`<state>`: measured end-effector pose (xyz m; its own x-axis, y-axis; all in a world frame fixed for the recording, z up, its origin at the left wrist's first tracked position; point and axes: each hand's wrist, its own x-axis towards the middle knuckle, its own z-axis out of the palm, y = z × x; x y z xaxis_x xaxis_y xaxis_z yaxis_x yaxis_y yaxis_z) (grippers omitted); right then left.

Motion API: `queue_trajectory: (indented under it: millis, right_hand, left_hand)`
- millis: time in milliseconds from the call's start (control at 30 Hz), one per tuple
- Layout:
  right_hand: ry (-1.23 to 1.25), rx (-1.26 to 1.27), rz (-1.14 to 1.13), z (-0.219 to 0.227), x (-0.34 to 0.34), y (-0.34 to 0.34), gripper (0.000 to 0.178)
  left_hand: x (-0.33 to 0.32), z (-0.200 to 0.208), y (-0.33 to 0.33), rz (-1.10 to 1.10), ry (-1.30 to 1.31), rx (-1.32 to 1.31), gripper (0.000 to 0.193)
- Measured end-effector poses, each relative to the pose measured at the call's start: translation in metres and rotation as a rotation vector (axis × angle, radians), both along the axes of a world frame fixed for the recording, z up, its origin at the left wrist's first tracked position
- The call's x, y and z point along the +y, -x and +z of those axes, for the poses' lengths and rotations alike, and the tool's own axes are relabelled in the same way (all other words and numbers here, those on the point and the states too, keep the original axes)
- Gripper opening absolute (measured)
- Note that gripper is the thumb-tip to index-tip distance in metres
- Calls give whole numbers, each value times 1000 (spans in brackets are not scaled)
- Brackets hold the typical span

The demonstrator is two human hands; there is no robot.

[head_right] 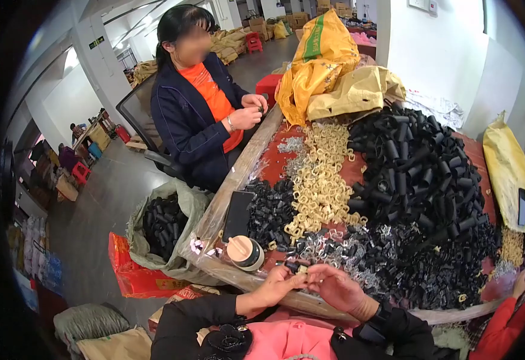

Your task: The person assembles components by hand by fitting a small beige clip into a black plastic housing. After completing several units, the person gathers the finished items and places them into a large green sack.

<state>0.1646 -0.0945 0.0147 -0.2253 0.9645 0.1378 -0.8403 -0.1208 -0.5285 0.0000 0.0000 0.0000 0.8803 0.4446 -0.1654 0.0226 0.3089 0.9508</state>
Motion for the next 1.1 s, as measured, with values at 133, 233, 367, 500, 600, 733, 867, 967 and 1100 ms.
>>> queue_trajectory:
  millis: [133,233,367,500,600,733,867,967,1100]
  right_hand:
    - [21,-10,-42,1,-2,18,55]
    - [18,-180,-146,5,4,25,50]
    - [-88,-571,-142,26,3,27,42]
    - [-679,-1515,-335,17,-12,6,37]
    - [-522,-1535,-418,18,-11,3,37]
    - [-401,-1518,-448,35,14,9,35]
    - [-258,-1468,-406,25,11,16,28]
    - [-218,-1402,-411,19,8,21,26]
    - [-186,-1374,-364,11,17,17,15]
  left_hand:
    - [-6,-5,4,183,94,-81,30]
    - [-3,5,0,289,433,-328,27]
    - [0,8,5,317,466,-339,27]
    - [13,14,14,475,411,-294,25]
    - [1,9,17,265,407,-145,26]
    - [0,7,16,84,353,-44,33]
    - [1,27,17,58,513,-51,34]
    - [-1,17,19,50,609,-75,34]
    - [7,0,22,8,660,-91,33]
